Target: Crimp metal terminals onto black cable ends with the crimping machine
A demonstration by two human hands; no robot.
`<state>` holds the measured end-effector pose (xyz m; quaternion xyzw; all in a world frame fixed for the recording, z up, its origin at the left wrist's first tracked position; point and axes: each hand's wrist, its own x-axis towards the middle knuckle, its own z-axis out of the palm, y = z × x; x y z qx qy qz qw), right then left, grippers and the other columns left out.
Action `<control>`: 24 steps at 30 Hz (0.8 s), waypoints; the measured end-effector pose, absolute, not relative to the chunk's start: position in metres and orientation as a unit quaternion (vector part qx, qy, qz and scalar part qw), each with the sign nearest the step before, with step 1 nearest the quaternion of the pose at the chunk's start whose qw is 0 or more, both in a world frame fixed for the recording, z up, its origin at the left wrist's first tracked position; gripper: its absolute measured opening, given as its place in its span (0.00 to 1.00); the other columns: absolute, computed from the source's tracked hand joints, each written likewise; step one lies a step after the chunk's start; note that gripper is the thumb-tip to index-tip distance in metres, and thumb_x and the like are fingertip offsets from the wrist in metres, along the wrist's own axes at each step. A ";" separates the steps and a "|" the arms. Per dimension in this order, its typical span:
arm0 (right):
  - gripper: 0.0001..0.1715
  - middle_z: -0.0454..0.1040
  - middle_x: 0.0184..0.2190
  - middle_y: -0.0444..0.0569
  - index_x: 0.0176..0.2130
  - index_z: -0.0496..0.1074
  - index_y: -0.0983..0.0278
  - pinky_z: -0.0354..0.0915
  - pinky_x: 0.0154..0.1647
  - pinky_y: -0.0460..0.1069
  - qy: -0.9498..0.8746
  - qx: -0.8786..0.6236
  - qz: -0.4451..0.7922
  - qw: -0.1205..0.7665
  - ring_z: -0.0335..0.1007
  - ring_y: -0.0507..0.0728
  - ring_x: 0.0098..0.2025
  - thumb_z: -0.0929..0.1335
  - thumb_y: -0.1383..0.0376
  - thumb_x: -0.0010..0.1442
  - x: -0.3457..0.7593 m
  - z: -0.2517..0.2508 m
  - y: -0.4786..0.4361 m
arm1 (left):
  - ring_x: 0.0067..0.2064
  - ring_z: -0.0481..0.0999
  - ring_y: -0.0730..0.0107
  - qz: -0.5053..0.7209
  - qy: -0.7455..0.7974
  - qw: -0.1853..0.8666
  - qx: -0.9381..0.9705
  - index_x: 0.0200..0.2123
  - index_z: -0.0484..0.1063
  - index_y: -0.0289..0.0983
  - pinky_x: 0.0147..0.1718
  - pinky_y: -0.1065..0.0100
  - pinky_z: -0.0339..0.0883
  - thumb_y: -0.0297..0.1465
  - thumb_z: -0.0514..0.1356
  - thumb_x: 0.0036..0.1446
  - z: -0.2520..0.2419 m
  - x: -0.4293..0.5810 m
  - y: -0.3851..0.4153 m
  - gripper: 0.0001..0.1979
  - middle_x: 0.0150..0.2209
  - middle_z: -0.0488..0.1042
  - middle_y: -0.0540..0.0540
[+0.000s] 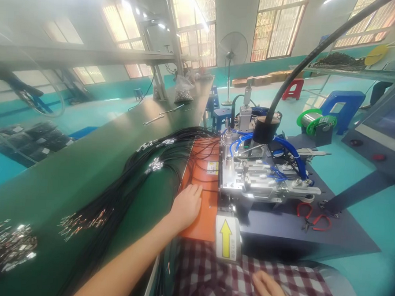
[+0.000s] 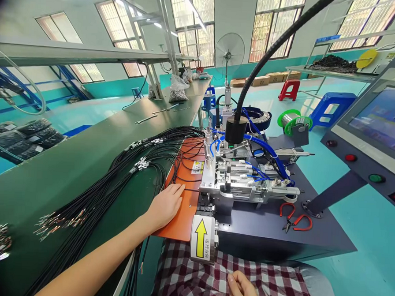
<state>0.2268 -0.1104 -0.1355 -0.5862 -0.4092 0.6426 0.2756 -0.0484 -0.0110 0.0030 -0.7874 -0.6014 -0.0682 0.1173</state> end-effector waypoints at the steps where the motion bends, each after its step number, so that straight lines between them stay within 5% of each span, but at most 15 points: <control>1: 0.34 0.52 0.17 0.37 0.22 0.57 0.60 0.44 0.22 0.46 -0.410 -0.578 0.651 0.271 0.44 0.49 0.20 0.67 0.34 0.43 0.227 -0.134 -0.110 | 0.50 0.72 0.59 -0.067 -0.602 0.114 -0.788 0.55 0.67 0.30 0.48 0.60 0.69 0.25 0.46 0.62 0.003 -0.048 -0.010 0.21 0.46 0.75 0.37; 24: 0.29 0.55 0.18 0.37 0.23 0.57 0.61 0.47 0.23 0.46 -0.457 -0.561 0.650 0.231 0.47 0.49 0.22 0.66 0.40 0.52 0.232 -0.142 -0.109 | 0.49 0.70 0.55 -0.028 -0.608 0.080 -0.790 0.57 0.65 0.27 0.48 0.58 0.67 0.27 0.47 0.64 0.001 -0.046 -0.005 0.21 0.49 0.72 0.36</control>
